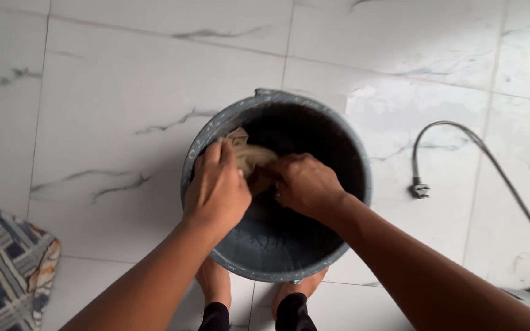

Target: Cleaning the exterior surfaces of a washing machine using a cloth and a bucket of water.

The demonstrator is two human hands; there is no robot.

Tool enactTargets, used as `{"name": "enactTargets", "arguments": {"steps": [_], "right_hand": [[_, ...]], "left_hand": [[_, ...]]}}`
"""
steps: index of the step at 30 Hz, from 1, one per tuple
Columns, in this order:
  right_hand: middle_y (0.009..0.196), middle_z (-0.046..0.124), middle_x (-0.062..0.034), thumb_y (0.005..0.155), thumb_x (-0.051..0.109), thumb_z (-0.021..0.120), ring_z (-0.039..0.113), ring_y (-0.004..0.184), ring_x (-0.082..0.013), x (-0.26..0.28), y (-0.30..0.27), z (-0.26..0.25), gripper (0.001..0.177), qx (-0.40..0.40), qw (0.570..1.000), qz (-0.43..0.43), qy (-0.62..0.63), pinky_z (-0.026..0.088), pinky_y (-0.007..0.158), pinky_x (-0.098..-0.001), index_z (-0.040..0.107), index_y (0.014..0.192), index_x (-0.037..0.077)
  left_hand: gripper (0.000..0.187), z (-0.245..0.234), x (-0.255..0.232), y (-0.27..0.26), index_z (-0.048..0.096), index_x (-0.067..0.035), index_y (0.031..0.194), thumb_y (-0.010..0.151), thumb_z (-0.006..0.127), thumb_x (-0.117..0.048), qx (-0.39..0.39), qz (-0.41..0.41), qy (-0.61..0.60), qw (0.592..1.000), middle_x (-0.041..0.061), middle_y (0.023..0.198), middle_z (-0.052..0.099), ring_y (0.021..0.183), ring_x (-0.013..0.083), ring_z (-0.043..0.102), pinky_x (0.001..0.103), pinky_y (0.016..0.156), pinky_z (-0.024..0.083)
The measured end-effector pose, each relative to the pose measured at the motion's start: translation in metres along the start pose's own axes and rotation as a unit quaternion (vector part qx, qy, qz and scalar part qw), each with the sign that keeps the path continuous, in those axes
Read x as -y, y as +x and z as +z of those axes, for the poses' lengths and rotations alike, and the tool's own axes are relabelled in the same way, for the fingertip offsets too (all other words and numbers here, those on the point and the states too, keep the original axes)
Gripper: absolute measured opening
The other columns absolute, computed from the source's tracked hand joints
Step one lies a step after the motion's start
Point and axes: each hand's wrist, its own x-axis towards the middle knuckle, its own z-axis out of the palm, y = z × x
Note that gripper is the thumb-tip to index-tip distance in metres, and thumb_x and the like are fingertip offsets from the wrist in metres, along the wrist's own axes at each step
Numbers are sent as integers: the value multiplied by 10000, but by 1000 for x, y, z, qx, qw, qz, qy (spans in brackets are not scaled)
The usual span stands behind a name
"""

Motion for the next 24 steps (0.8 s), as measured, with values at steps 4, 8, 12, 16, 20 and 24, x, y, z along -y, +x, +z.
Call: {"name": "enactTargets", "arguments": {"steps": [4, 8, 12, 16, 20, 24], "right_hand": [[1431, 532, -152, 810, 218, 707, 553, 1270, -378, -4, 41, 48, 725, -21, 999, -32, 18, 465, 1071, -441, 467, 1494, 232], [1680, 149, -162, 885, 277, 707, 173, 1503, -401, -1, 75, 73, 867, 180, 976, -15, -121, 343, 1152, -524, 261, 1628, 245], [1680, 217, -112, 966, 384, 633, 136, 1563, -314, -33, 99, 137, 668, 218, 966, 13, -136, 272, 1233, -502, 385, 1552, 182], [1513, 466, -128, 985, 419, 602, 323, 1457, -297, -71, 125, 164, 544, 168, 980, -7, -105, 272, 1203, -510, 539, 1430, 113], [1144, 719, -122, 926, 314, 654, 629, 1075, -276, -61, 107, 135, 348, 124, 970, 114, 174, 406, 975, -507, 714, 1215, 130], [718, 687, -143, 872, 227, 668, 624, 652, -219, -3, 47, 63, 242, 59, 825, 225, 514, 511, 669, -372, 712, 836, -8]], "left_hand": [[688, 42, 12, 29, 326, 99, 1517, 910, 598, -76, -39, 94, 49, 994, 209, 1519, 403, 1377, 392, 456, 409, 1092, 480], [952, 78, 20, 50, 98, 11, 1575, 852, 708, -88, 214, 81, 200, 953, 186, 1668, 80, 1522, 405, 144, 499, 1189, 236], [943, 94, 16, 69, 96, -151, 1645, 909, 683, -139, 293, -37, 100, 950, 127, 1669, 227, 1540, 321, 246, 486, 1245, 261], [879, 127, 27, 99, 247, -199, 1640, 864, 623, -29, 310, -136, -18, 941, 148, 1592, 444, 1458, 333, 466, 465, 1208, 401], [506, 131, 25, 90, 561, -110, 1397, 938, 625, -314, 190, -193, -44, 961, 193, 1574, 371, 1454, 371, 392, 512, 1162, 379], [607, 116, 25, 96, 535, -101, 1365, 924, 645, -502, 45, -314, -255, 913, 162, 1402, 509, 1306, 345, 520, 539, 1059, 421]]}}
